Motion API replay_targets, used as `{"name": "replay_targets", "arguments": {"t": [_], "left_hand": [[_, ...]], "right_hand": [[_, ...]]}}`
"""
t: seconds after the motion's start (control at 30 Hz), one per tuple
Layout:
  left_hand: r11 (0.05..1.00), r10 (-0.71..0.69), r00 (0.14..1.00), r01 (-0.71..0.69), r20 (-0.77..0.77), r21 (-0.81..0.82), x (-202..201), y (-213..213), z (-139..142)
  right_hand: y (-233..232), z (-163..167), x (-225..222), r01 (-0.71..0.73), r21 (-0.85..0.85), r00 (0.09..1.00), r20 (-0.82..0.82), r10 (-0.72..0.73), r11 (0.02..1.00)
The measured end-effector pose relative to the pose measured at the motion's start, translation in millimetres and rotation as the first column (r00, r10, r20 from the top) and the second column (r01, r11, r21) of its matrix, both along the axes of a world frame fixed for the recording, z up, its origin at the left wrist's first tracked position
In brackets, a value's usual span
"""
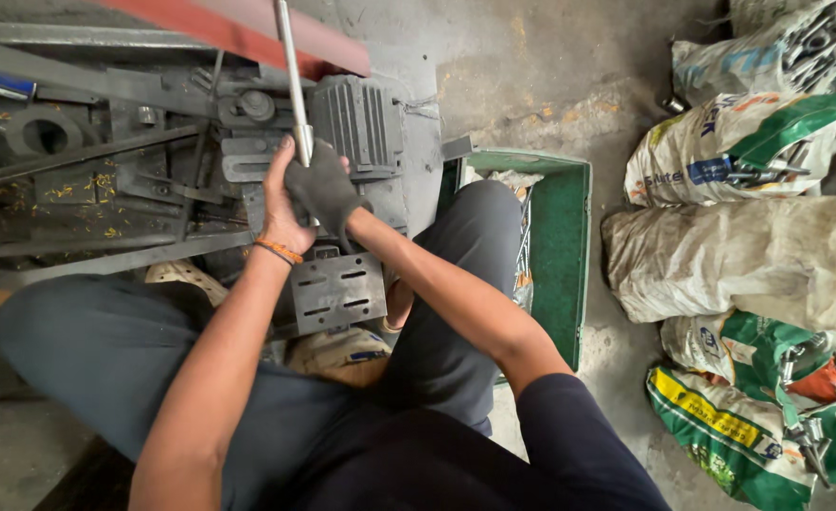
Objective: The person sits on the floor at a belt grinding machine and grinds the ends of perforated metal tubes against the abrasive belt, rotating and repositioning each tube to smooth its surface, then holds the finished tubes in one hand while continuing with more.
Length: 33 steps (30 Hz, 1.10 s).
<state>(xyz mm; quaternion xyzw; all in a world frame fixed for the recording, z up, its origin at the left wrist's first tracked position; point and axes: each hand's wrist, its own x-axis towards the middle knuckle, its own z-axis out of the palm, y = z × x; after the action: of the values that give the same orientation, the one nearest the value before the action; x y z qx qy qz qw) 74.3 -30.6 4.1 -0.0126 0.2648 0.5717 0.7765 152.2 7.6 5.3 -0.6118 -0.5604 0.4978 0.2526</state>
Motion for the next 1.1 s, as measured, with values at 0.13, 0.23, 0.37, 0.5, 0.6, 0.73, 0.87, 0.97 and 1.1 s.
{"name": "replay_targets", "arguments": {"t": [0.13, 0.23, 0.37, 0.5, 0.6, 0.73, 0.87, 0.97, 1.1], "left_hand": [[1.000, -0.013, 0.990, 0.017, 0.140, -0.026, 2.2, 1.1, 3.4], [1.000, 0.015, 0.993, -0.017, 0.119, 0.017, 4.4, 1.6, 1.0], [0.998, 0.030, 0.993, -0.022, 0.115, -0.063, 11.3, -1.5, -7.2], [0.999, 0.036, 0.995, -0.033, 0.098, -0.031, 18.2, -2.6, -14.1], [0.998, 0.052, 0.997, -0.050, 0.051, -0.041, 19.5, -3.0, -15.1], [0.994, 0.055, 0.998, -0.052, 0.034, -0.092, 18.3, -3.6, -12.4], [0.994, 0.066, 0.998, -0.065, 0.011, -0.091, 15.2, -5.1, -7.7], [0.996, 0.071, 0.997, -0.072, -0.018, -0.055, 14.2, -5.5, -5.0], [0.995, 0.061, 0.998, -0.064, -0.029, -0.083, 14.6, -4.2, -4.5]], "right_hand": [[6.0, -2.5, -2.1, -0.050, 0.073, 0.996, 0.076, 0.044, 0.996], [7.1, -4.9, -0.7, -0.070, 0.089, 0.988, 0.142, 0.057, 0.994], [5.8, -7.9, 6.4, -0.079, 0.068, 0.974, 0.217, 0.062, 0.995], [4.4, -14.0, 12.0, -0.049, 0.001, 0.973, 0.228, 0.048, 0.999], [5.2, -18.5, 10.4, -0.018, 0.021, 0.989, 0.145, 0.015, 1.000], [5.9, -17.4, 8.5, -0.006, -0.007, 0.989, 0.145, 0.007, 1.000], [4.4, -11.6, 7.5, -0.027, -0.089, 0.999, 0.034, 0.031, 0.996], [3.9, -8.8, 6.8, -0.008, -0.066, 1.000, -0.006, 0.007, 0.998], [5.3, -12.8, 6.6, 0.009, -0.090, 0.999, 0.043, -0.005, 0.996]]}}
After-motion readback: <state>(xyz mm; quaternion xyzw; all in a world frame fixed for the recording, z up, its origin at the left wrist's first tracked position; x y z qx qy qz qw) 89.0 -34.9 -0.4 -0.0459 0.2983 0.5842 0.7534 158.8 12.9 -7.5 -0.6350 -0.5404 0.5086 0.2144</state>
